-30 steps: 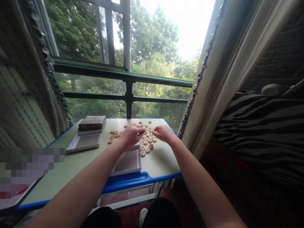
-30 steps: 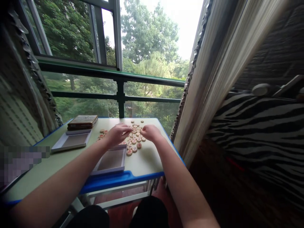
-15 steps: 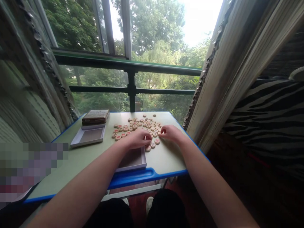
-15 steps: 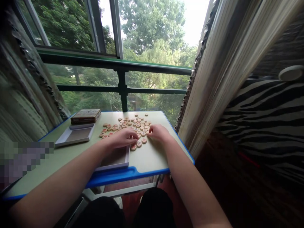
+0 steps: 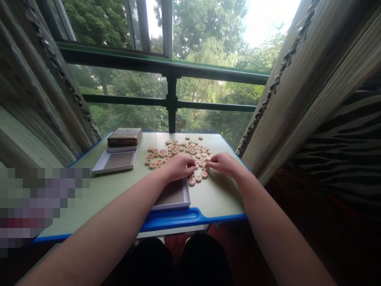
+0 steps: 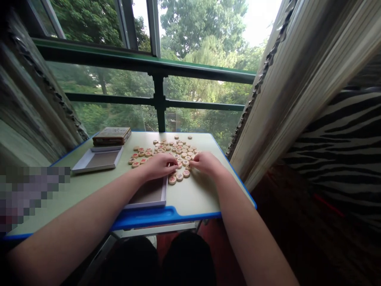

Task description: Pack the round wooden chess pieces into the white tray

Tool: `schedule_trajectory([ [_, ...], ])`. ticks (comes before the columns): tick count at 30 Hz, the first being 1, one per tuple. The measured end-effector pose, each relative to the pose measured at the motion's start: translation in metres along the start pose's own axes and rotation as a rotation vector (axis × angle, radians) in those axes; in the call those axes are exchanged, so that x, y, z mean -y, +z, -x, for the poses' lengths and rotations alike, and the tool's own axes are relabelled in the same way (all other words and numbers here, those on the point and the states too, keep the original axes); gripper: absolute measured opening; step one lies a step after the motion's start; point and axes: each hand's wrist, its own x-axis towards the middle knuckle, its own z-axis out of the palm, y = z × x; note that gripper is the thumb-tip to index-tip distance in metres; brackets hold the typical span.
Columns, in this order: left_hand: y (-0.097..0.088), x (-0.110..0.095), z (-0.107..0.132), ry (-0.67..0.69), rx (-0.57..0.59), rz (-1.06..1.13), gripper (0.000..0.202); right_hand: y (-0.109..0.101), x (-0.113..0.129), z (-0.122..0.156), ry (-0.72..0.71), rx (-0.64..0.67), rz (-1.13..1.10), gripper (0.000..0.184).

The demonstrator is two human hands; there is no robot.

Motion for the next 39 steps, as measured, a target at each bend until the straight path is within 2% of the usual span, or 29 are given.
schedule_trajectory([
  [3,0.002,0.001,-0.001,0.027,0.000,0.009,0.018,0.002,-0.005,-0.004,0.018,-0.150,0.038,0.035],
  [5,0.003,0.001,-0.002,0.044,0.000,0.023,0.017,0.004,-0.007,-0.006,0.039,-0.205,0.044,0.032],
  [13,0.004,0.001,-0.001,0.068,-0.018,0.013,0.016,0.018,-0.014,-0.015,0.060,-0.176,0.041,0.029],
  [20,0.002,0.001,0.000,0.055,-0.034,0.016,0.017,0.013,-0.012,-0.011,-0.036,-0.077,-0.037,0.035],
  [28,0.004,0.002,-0.001,0.113,-0.029,-0.051,0.019,0.013,-0.014,-0.014,-0.010,-0.042,-0.094,0.033],
  [32,0.004,0.001,0.000,0.107,-0.039,-0.065,0.018,0.011,-0.012,-0.012,-0.027,-0.067,0.015,0.037],
  [35,0.006,0.002,0.000,0.087,-0.048,-0.056,0.017,0.009,-0.013,-0.012,-0.008,-0.106,0.028,0.031],
  [39,0.008,0.004,-0.001,0.099,-0.042,-0.047,0.016,0.008,-0.024,-0.015,0.141,-0.269,0.021,0.030],
])
